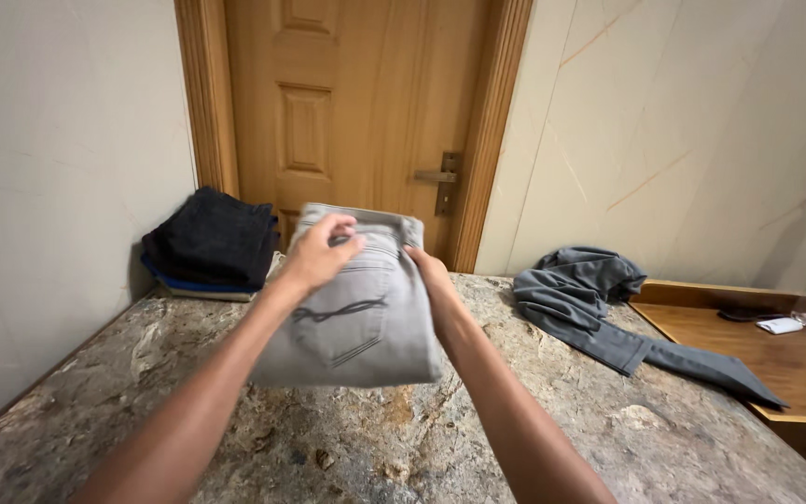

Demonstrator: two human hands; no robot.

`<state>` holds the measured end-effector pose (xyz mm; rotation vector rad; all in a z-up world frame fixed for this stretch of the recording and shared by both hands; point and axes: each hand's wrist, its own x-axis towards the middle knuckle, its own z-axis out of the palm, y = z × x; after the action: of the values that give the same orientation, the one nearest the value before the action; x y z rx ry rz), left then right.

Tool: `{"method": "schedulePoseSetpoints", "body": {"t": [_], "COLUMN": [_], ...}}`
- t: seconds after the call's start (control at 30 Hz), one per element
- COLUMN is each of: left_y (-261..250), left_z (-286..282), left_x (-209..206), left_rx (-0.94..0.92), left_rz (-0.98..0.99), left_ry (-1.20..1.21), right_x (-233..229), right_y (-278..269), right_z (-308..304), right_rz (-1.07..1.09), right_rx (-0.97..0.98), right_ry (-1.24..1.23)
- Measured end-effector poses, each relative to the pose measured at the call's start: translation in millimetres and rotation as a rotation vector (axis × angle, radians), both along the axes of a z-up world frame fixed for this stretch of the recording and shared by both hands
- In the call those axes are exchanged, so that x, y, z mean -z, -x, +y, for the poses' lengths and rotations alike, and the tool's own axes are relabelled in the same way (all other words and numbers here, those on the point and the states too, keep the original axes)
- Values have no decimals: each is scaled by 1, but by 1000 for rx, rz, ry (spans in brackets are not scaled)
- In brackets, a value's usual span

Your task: The person folds several pairs of trousers by hand on a stone countertop, smoothing the fabric and aligning the legs before folding them into squares and placing them in a stack.

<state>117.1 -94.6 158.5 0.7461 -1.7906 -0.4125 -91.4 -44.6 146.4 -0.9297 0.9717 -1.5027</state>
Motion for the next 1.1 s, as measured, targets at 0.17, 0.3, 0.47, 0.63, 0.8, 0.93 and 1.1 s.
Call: {"method": "schedulePoseSetpoints", "body": {"t": [0.17,0.3,0.47,0.63,0.8,0.93,1.1], "left_y": [5,-50,-99,-85,-75,-71,-46], "left_z": [-39,-75,-51,37,59,37,-6], "left_x": [67,148,183,167,166,171,179], "left_rx": [63,-9,65,175,107,231,365], "left_rz": [-375,-437,-632,-781,-523,-344,-96], "left_ry": [-221,-422,-508,-687,-287,-544,-514], "right_x": [111,160,132,99,108,105,78], "right_y": [98,158,86,-34,-56,-20,11], "right_z": [-24,-36,-38,-4,0,-8,9], "right_rz": [539,719,1192,1417,1672,1436,1363], "right_rx": [423,553,539,-235,-266,-194,-174], "right_ry": [-121,-74,221,231,625,468,629]}}
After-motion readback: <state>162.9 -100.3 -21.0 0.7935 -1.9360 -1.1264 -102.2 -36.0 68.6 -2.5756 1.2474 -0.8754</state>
